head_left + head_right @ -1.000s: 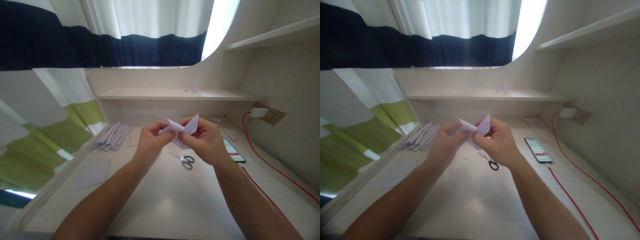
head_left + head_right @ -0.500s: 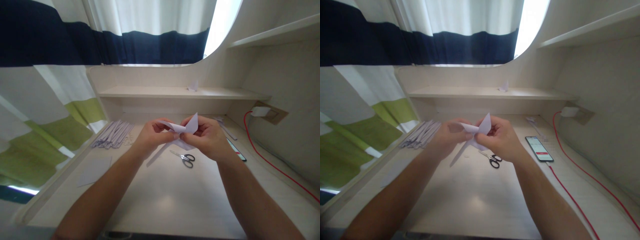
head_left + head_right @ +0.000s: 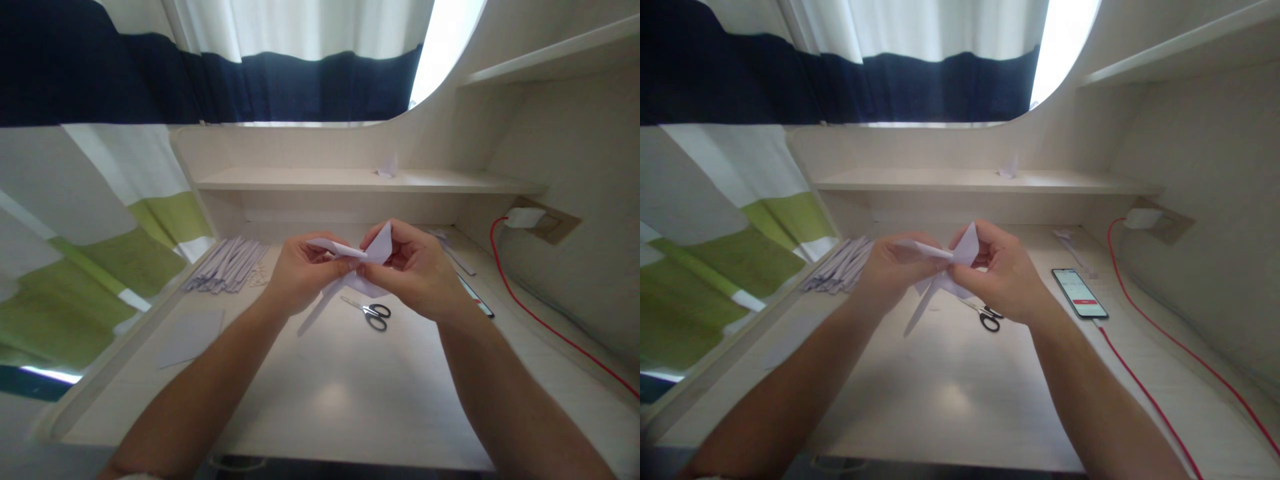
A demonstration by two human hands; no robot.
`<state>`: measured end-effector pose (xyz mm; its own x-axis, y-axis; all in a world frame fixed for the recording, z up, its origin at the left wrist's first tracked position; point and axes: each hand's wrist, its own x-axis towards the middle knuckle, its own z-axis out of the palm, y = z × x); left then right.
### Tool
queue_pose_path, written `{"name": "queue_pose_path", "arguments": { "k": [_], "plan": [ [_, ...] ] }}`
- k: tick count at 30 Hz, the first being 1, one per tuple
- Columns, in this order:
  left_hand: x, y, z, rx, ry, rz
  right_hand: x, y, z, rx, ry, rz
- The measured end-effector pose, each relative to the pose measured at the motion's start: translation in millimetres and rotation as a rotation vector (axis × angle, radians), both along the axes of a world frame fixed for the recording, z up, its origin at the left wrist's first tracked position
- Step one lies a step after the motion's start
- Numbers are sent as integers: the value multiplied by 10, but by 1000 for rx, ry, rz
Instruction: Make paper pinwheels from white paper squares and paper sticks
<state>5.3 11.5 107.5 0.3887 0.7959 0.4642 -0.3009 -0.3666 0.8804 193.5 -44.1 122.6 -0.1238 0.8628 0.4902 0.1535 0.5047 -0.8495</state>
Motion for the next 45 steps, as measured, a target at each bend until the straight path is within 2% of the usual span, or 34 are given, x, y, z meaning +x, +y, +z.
{"name": "queue_pose_path", "arguments": {
  "k": [13, 19, 25, 31, 35, 45],
  "plan": [
    [16, 60, -29, -39, -29, 2, 11, 26, -7, -29, -24, 21],
    [83, 67, -88, -51, -48, 8, -9, 46, -7, -28, 9, -48],
    [40, 143, -117, -45, -39, -54, 48, 93, 5, -1, 76, -88],
    [-1, 184, -108, -46, 113, -57, 54, 110, -23, 29, 86, -113],
    [34, 178, -84, -28, 82, -100, 26, 110, -58, 53, 54, -110],
    [68, 99, -16, -130, 8, -148, -5, 120, -88, 77, 72, -105]
  ]
}}
